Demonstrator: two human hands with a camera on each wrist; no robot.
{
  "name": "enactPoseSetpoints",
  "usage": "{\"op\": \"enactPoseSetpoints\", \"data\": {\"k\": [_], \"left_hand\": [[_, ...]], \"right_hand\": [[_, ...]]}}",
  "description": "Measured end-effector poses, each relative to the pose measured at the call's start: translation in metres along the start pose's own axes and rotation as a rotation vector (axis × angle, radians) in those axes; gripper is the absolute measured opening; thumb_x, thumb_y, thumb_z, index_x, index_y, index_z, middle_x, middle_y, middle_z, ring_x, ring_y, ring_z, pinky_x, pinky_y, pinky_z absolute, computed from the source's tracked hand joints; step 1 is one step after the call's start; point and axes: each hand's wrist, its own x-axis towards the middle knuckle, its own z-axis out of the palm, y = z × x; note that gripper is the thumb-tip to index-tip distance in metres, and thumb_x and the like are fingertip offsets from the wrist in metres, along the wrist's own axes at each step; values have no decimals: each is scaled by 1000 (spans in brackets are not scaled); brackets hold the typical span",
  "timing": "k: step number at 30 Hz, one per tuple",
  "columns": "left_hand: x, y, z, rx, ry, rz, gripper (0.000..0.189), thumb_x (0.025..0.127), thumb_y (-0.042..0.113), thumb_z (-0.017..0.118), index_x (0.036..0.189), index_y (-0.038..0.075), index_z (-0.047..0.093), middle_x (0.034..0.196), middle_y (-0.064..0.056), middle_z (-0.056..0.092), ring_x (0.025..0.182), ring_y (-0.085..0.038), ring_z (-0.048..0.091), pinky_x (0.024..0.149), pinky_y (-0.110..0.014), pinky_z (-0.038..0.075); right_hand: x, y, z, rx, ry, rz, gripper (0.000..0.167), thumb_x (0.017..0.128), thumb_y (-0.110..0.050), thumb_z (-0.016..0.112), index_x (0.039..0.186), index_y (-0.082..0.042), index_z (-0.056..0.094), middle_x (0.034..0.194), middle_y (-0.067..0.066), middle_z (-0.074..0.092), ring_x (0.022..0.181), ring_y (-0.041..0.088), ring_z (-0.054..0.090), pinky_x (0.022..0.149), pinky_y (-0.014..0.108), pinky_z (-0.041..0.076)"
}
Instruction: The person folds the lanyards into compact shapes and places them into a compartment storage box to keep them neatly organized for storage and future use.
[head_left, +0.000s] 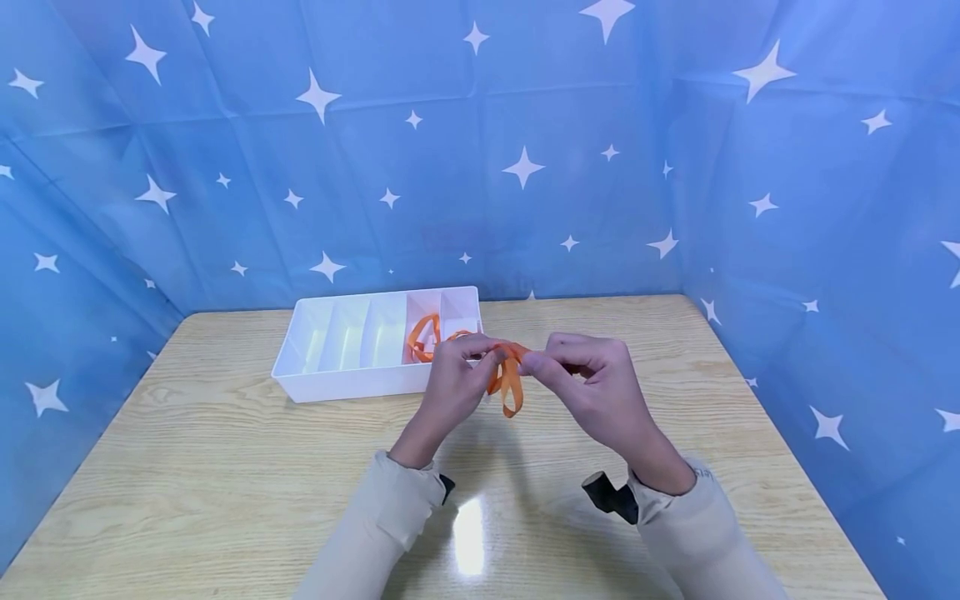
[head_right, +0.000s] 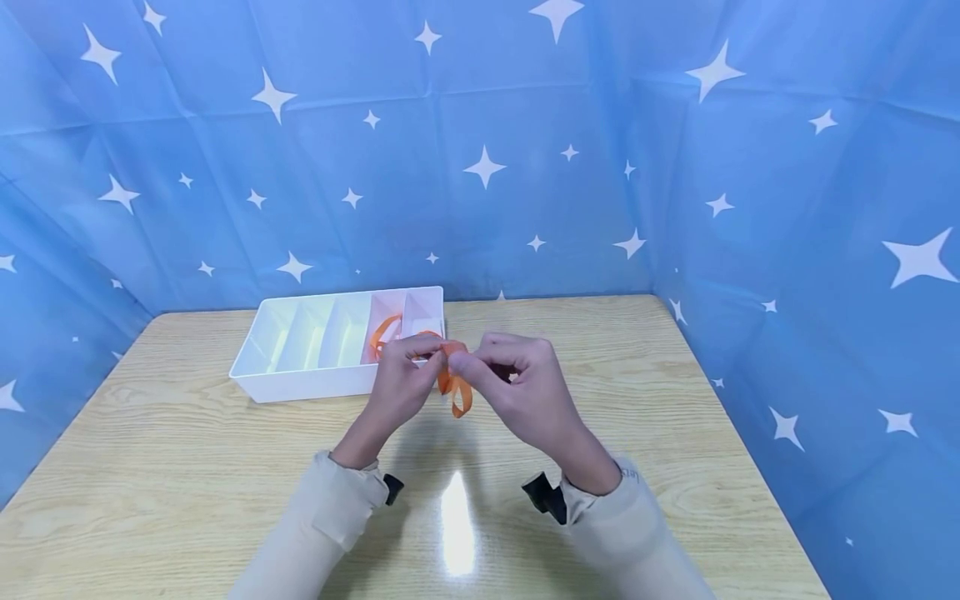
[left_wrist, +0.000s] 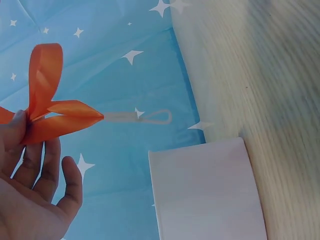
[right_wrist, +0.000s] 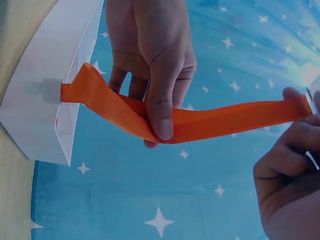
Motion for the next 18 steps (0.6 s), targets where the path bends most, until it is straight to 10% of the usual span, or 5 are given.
{"op": "enactPoseSetpoints", "data": {"k": [8,18], "left_hand": [[3,4,-5,-28,49,-18,28,93,-7,55,98,6,80,72,-7,67,55,-20,43,47,-23,32],[7,37,-15,-20,123,-3,18,92,-11,58,101,-13,73,87,-24,71,72,-37,60,62,-22,48]], "right_hand": [[-4,-4,1,16,44,66,21,95,-2,63,79,-4,77,53,-1,35,46,14,28,41,30,20],[-9,-3,5,59,108,283,26,96,-12,66,72,-8,76,45,0,34,38,17,24,36,30,17]]}}
